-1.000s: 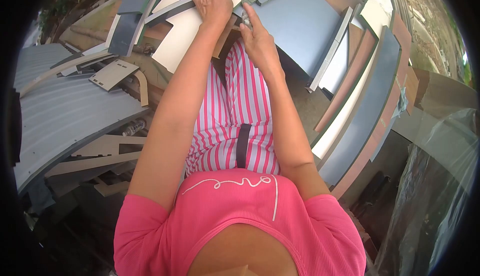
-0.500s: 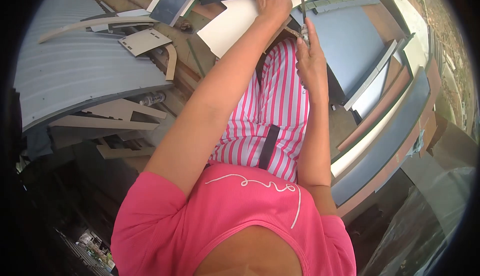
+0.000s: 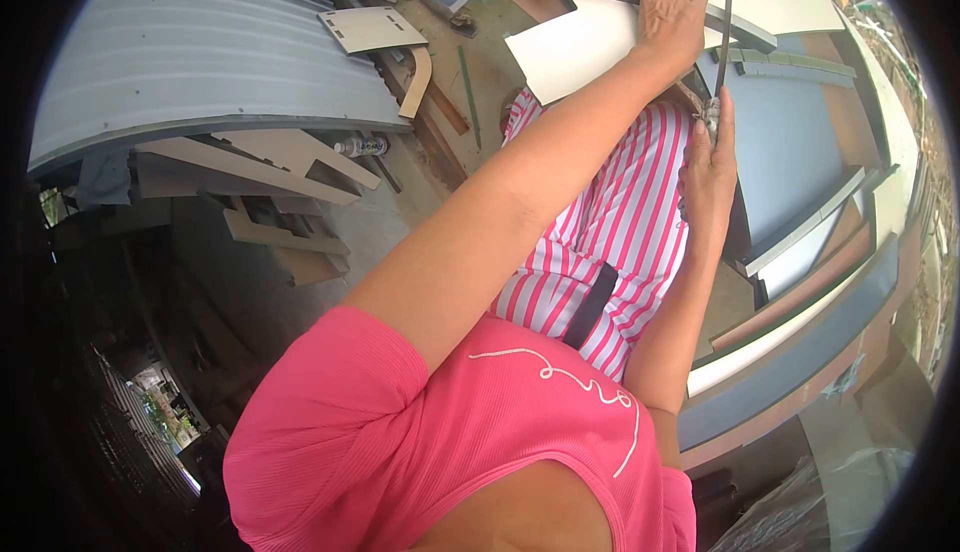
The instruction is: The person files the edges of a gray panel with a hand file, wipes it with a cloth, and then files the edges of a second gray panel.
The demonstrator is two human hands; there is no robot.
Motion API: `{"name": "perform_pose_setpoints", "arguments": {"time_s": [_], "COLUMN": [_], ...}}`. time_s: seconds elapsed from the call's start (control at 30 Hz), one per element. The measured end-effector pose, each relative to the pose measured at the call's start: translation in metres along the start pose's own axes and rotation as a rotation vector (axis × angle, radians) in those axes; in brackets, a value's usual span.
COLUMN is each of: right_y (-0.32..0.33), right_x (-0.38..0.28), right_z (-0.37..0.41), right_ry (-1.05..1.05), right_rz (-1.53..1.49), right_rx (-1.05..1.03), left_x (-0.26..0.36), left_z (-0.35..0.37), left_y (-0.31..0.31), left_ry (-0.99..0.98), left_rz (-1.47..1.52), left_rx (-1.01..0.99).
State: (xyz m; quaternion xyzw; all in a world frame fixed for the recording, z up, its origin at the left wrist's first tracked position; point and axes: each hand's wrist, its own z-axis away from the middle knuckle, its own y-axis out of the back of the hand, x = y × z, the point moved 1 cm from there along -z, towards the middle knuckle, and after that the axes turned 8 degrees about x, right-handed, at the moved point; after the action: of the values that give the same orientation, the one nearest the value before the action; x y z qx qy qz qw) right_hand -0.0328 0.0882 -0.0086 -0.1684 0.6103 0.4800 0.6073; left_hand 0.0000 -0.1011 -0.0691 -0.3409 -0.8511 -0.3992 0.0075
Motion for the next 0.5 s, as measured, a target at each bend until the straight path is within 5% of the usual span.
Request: {"name": "perform_pose_setpoints", "arguments": {"time_s": [0.17, 0.5], "right_y": [-0.017, -0.008], "right_x": [-0.007, 0.006], "right_z": [-0.068, 0.001], "right_ry": [0.167, 0.077], "right_rz": [-0.027, -0.001], "right_rx": [-0.025, -0.012], "left_x": [0.002, 0.001], "left_z": [0.000, 0.001], "left_y": [0.004, -0.001], "left_ry": [0.004, -0.001], "left_rz": [-0.019, -0.033], "left_rx": [0.006, 0.026]}}
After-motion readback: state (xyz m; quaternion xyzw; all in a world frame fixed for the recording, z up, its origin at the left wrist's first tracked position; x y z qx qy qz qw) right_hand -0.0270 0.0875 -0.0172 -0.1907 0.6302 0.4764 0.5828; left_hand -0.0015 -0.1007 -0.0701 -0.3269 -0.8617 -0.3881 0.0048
